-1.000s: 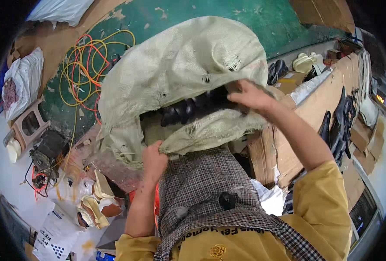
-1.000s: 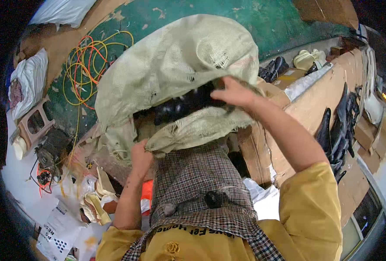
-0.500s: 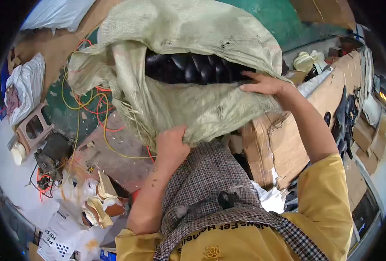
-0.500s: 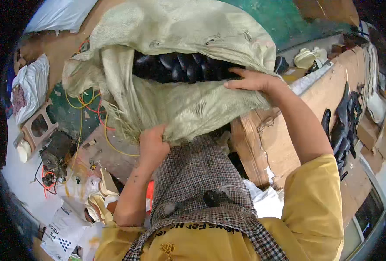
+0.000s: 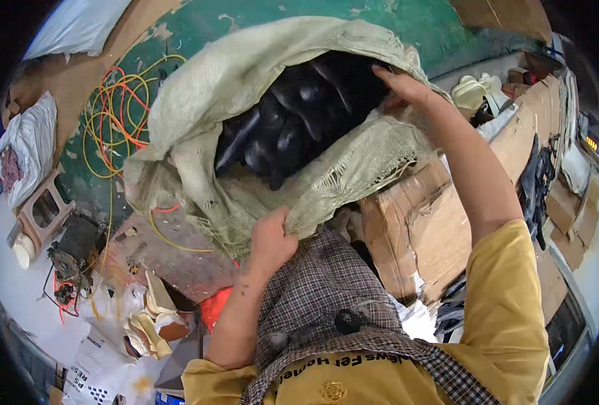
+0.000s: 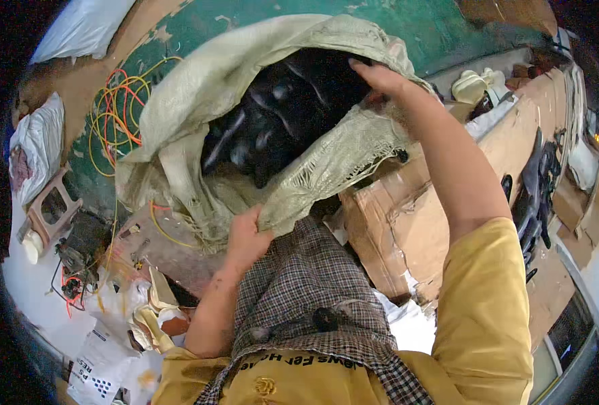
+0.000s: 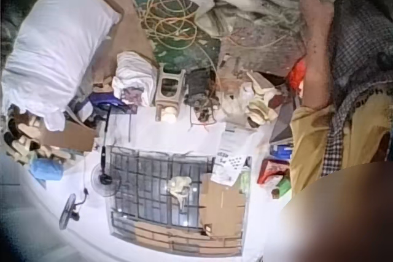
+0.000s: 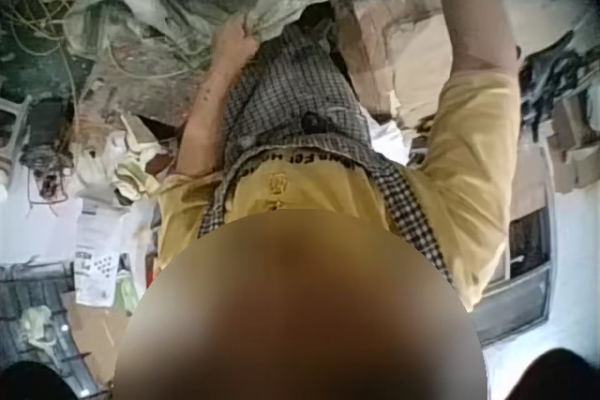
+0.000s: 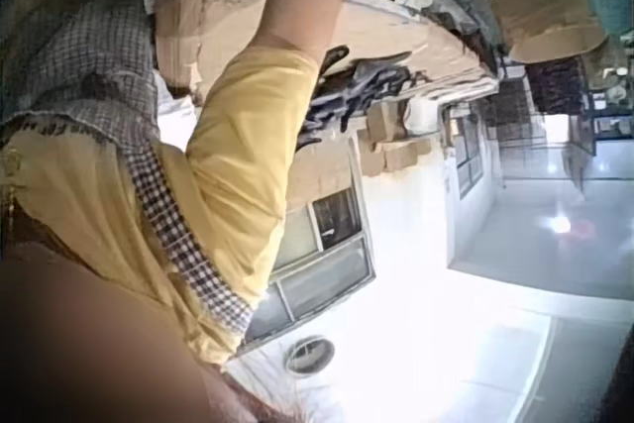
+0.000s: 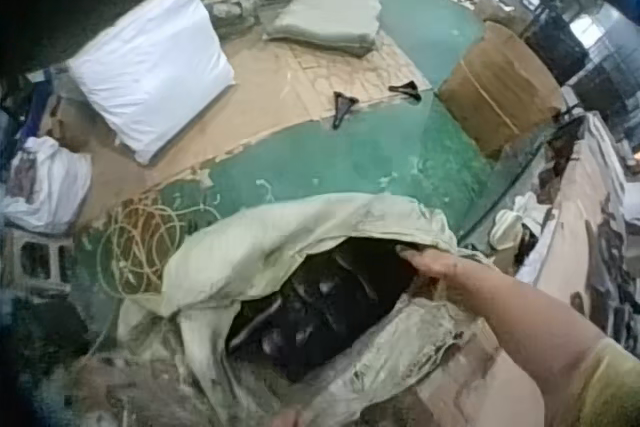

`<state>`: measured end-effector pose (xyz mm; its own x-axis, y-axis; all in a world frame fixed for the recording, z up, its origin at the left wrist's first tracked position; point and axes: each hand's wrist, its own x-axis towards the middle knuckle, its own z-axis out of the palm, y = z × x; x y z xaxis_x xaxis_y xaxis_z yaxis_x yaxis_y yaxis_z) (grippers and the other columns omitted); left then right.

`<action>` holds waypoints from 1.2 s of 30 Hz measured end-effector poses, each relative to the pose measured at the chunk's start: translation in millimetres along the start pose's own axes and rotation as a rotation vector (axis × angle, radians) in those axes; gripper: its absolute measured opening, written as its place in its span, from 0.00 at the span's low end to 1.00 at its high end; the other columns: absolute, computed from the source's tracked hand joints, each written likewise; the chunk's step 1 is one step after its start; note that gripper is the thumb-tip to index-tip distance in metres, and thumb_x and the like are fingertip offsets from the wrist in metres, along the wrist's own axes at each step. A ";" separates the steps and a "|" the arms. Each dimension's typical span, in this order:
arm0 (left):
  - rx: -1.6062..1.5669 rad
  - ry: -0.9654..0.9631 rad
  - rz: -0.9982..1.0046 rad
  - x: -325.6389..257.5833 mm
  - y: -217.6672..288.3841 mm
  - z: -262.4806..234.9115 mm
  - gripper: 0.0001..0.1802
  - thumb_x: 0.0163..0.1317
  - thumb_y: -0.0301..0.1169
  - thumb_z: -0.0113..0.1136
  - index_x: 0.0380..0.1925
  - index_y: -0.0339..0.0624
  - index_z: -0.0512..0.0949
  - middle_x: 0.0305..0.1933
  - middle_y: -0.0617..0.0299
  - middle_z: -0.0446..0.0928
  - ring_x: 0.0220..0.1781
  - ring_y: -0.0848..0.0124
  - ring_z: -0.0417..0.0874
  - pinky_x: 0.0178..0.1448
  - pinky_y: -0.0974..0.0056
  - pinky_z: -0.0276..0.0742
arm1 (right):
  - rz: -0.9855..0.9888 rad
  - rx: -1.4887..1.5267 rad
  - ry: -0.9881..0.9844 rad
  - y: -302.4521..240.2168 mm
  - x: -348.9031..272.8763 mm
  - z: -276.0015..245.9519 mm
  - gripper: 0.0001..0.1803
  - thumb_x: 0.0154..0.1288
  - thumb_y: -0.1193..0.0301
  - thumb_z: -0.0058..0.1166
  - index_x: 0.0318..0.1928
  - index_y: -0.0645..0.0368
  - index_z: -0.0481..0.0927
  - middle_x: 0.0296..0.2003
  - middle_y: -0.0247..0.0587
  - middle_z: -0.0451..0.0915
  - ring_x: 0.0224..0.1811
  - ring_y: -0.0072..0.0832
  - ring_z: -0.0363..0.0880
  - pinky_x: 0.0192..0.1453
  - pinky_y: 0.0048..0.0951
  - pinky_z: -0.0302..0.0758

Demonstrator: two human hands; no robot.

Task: Sorting and moving black bicycle seats between a work table and a large storage sack.

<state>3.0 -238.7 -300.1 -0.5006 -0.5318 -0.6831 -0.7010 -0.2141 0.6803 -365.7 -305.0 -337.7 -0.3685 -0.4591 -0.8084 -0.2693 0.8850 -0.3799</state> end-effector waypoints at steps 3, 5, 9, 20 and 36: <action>0.053 -0.021 -0.038 12.7 -5.0 -5.0 0.17 0.42 0.26 0.52 0.36 0.37 0.76 0.33 0.43 0.76 0.38 0.45 0.76 0.42 0.52 0.71 | -0.109 -0.026 0.049 8.1 9.5 20.4 0.41 0.58 0.44 0.47 0.67 0.47 0.50 0.63 0.43 0.57 0.59 0.39 0.63 0.38 0.37 0.79; 0.019 0.000 -0.027 9.6 -9.7 -4.6 0.14 0.41 0.27 0.52 0.32 0.37 0.77 0.32 0.45 0.76 0.37 0.46 0.76 0.41 0.51 0.71 | -0.039 -0.048 -0.012 -1.4 15.3 30.0 0.43 0.58 0.42 0.46 0.67 0.48 0.50 0.65 0.40 0.54 0.61 0.40 0.61 0.39 0.39 0.77; 0.145 -0.106 -0.049 5.3 -35.3 11.7 0.14 0.42 0.28 0.53 0.31 0.35 0.77 0.31 0.43 0.76 0.37 0.46 0.76 0.42 0.51 0.72 | -0.015 -0.248 -0.099 -5.9 58.0 69.4 0.46 0.54 0.36 0.40 0.67 0.48 0.50 0.65 0.51 0.53 0.67 0.45 0.53 0.64 0.42 0.60; -0.824 -0.335 -0.288 57.3 -78.8 -79.3 0.35 0.45 0.39 0.61 0.54 0.34 0.68 0.48 0.57 0.73 0.48 0.68 0.74 0.54 0.65 0.67 | -0.325 -0.554 0.019 -13.0 31.1 169.1 0.37 0.44 0.46 0.53 0.60 0.33 0.65 0.68 0.49 0.44 0.66 0.57 0.47 0.65 0.51 0.56; -0.211 0.384 -0.021 159.8 -9.0 44.9 0.24 0.43 0.27 0.64 0.42 0.41 0.69 0.40 0.49 0.75 0.46 0.52 0.75 0.53 0.54 0.67 | -0.096 0.408 0.232 43.9 21.6 173.8 0.50 0.41 0.52 0.67 0.58 0.69 0.58 0.56 0.58 0.62 0.58 0.41 0.63 0.60 0.35 0.62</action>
<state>-93.4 -285.0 -427.2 -0.2337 -0.7833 -0.5761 -0.5696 -0.3699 0.7340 -230.9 -262.5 -450.0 -0.5606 -0.5044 -0.6568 0.0421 0.7747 -0.6309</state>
